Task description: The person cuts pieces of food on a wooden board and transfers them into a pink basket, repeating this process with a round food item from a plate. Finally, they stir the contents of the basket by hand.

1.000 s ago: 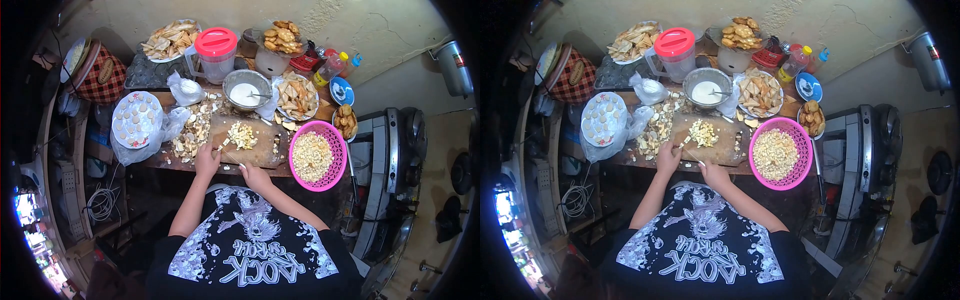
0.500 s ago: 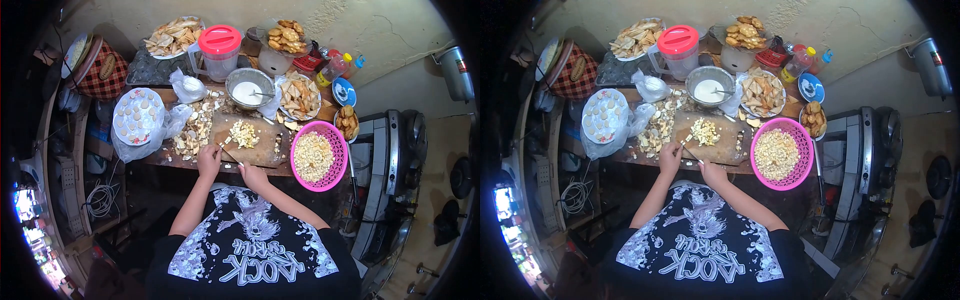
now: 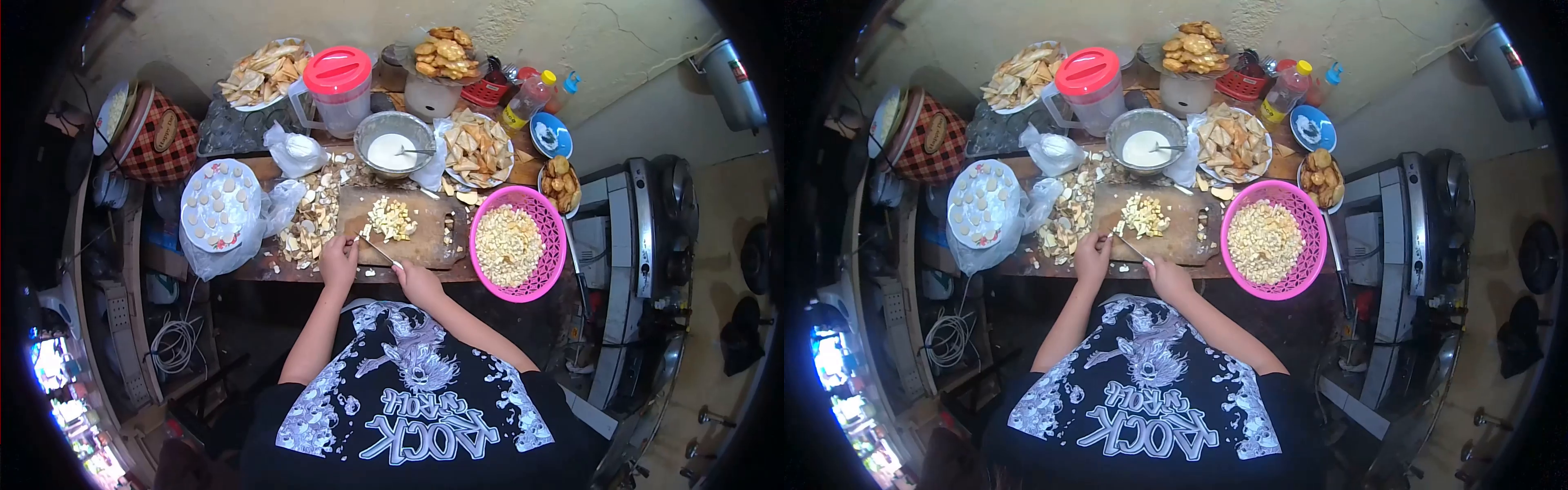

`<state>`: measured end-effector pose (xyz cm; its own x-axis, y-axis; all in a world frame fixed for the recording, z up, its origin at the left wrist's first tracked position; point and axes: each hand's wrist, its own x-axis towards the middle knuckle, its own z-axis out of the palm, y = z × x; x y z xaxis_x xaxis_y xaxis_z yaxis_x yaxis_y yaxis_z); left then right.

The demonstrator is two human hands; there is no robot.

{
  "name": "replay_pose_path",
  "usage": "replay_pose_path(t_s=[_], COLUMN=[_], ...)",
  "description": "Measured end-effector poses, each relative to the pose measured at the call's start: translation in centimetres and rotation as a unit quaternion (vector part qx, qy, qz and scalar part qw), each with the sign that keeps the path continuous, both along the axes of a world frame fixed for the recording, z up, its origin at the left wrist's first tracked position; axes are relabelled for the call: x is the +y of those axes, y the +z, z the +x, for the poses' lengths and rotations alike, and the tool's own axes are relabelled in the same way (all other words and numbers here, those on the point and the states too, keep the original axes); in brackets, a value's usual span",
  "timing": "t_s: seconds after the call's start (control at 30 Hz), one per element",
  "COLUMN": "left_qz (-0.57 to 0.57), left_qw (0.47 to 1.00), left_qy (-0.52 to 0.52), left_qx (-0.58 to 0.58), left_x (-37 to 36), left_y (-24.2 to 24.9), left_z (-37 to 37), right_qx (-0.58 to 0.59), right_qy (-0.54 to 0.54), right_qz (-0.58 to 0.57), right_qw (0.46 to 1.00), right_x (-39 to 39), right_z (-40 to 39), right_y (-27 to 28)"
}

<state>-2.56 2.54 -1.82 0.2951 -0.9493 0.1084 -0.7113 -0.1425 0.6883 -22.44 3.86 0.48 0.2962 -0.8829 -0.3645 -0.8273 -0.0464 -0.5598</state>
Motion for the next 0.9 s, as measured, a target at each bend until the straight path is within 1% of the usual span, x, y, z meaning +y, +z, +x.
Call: replay_pose_path(t_s=[0.1, 0.3, 0.43, 0.63, 0.7, 0.8, 0.83, 0.9], left_qz=[-0.004, 0.000, 0.005, 0.029, 0.049, 0.023, 0.040, -0.022], left_qw=[1.000, 0.999, 0.999, 0.997, 0.995, 0.997, 0.996, 0.996], left_qy=[-0.009, -0.030, -0.041, -0.058, -0.073, -0.067, -0.070, -0.073], left_qx=[0.002, -0.012, -0.009, 0.031, 0.040, 0.037, 0.048, -0.055], left_x=[-0.7, -1.5, -1.9, -2.7, -3.1, -3.6, -3.7, -3.9], left_y=[-0.2, -0.2, 0.0, 0.8, 1.0, 0.9, 1.1, 2.0], left_z=[-0.2, -0.6, -0.6, -1.4, -1.6, -1.8, -1.9, -2.8], right_qx=[-0.026, -0.046, -0.094, -0.155, -0.184, -0.222, -0.233, -0.237], right_qy=[-0.017, -0.048, -0.055, -0.120, -0.148, -0.189, -0.201, -0.221], right_qz=[-0.007, 0.053, 0.042, 0.012, -0.003, -0.032, -0.043, -0.169], right_qw=[1.000, 0.996, 0.993, 0.980, 0.972, 0.956, 0.950, 0.931], right_x=[0.0, 0.1, 0.2, 0.2, 0.4, 0.8, 1.0, 1.4], right_z=[-0.4, -0.5, -1.3, -2.5, -3.3, -5.1, -5.8, -7.6], right_y=[0.6, -0.3, 0.7, 2.4, 2.8, 4.1, 4.3, 4.6])
